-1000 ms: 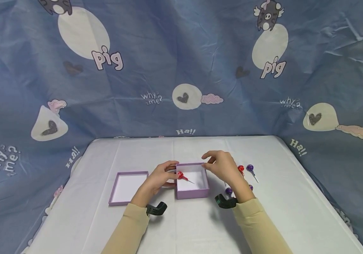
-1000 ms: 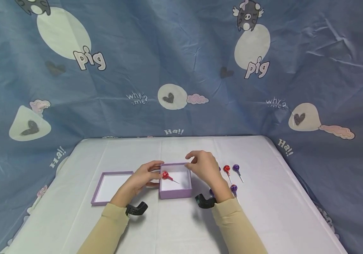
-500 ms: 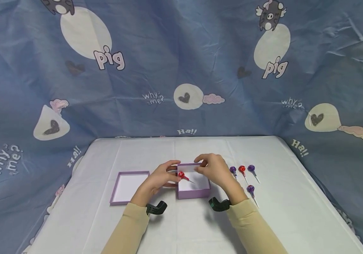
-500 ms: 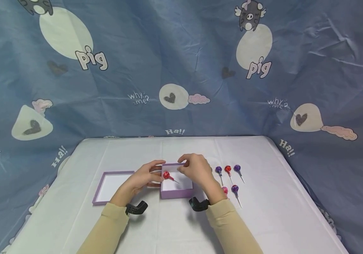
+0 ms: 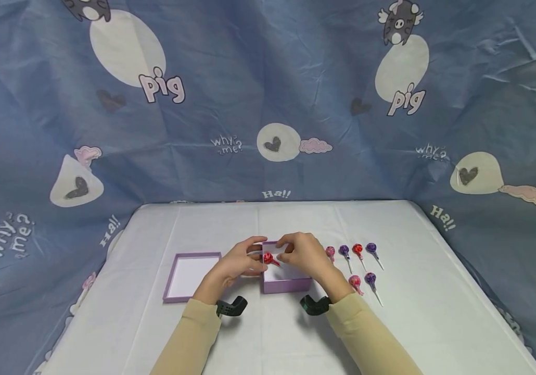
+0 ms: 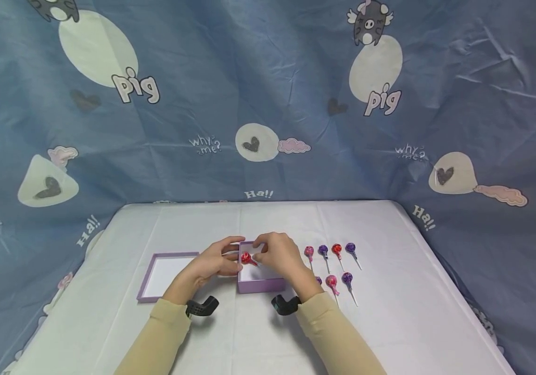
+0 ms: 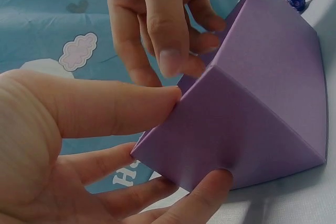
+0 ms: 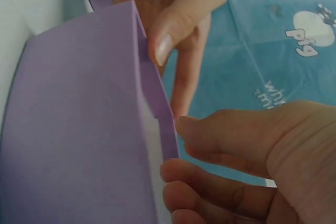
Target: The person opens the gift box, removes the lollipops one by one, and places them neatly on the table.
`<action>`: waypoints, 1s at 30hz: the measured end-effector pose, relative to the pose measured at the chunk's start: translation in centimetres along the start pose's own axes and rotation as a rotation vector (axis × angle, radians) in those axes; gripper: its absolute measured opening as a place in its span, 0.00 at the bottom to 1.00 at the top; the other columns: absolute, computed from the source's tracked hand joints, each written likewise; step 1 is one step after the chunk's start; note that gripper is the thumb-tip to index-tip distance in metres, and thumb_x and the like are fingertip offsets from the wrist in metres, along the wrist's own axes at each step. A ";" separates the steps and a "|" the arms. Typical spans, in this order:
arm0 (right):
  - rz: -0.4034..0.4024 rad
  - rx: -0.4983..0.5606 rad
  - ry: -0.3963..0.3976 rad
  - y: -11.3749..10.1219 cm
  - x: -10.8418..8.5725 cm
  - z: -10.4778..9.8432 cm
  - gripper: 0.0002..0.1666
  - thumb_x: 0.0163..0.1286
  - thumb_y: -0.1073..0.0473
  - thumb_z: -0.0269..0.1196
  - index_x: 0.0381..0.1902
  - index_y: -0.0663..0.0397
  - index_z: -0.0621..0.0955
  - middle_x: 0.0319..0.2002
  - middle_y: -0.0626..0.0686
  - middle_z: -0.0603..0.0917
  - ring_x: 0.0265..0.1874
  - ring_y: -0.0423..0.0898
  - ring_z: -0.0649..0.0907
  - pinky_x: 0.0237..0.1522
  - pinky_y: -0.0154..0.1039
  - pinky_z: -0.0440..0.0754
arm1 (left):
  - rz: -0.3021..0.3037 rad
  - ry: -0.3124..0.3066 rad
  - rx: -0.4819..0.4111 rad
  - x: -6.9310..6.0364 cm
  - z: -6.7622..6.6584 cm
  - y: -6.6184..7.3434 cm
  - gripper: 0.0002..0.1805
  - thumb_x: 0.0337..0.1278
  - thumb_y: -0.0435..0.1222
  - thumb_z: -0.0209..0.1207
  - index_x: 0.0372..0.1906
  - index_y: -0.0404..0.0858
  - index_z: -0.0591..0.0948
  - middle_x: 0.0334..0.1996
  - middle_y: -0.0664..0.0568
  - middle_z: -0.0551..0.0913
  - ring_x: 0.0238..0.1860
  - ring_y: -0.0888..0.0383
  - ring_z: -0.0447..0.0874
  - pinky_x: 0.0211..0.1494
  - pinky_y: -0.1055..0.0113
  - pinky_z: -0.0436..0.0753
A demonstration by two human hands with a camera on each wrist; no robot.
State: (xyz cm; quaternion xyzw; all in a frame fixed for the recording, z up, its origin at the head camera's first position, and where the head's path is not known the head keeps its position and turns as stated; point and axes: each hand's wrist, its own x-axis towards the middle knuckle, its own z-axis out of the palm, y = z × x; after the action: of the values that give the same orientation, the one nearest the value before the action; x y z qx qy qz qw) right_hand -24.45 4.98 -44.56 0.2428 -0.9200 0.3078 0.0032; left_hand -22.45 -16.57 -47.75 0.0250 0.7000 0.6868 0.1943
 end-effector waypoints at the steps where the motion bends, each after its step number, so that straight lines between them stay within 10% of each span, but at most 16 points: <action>1: -0.002 -0.002 -0.006 0.0 0.1 0.2 0.13 0.57 0.57 0.75 0.42 0.46 0.89 0.24 0.40 0.83 0.23 0.37 0.79 0.26 0.38 0.78 | -0.004 0.000 0.000 0.0 0.0 0.0 0.47 0.50 0.20 0.67 0.77 0.41 0.63 0.72 0.38 0.63 0.68 0.39 0.70 0.52 0.50 0.85; 30: -0.051 -0.088 -0.066 0.3 1.6 4.5 0.17 0.54 0.59 0.75 0.43 0.42 0.88 0.24 0.39 0.81 0.23 0.37 0.78 0.24 0.37 0.76 | 0.011 -0.020 -0.037 0.2 -0.2 -0.3 0.46 0.50 0.18 0.65 0.76 0.38 0.63 0.71 0.37 0.66 0.66 0.37 0.72 0.49 0.54 0.86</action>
State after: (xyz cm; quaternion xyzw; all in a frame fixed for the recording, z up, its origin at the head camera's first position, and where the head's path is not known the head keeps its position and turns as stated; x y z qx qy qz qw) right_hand -25.35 1.94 -48.12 0.2758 -0.9257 0.2588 -0.0084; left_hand -22.62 -16.70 -48.12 0.0321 0.6852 0.7002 0.1979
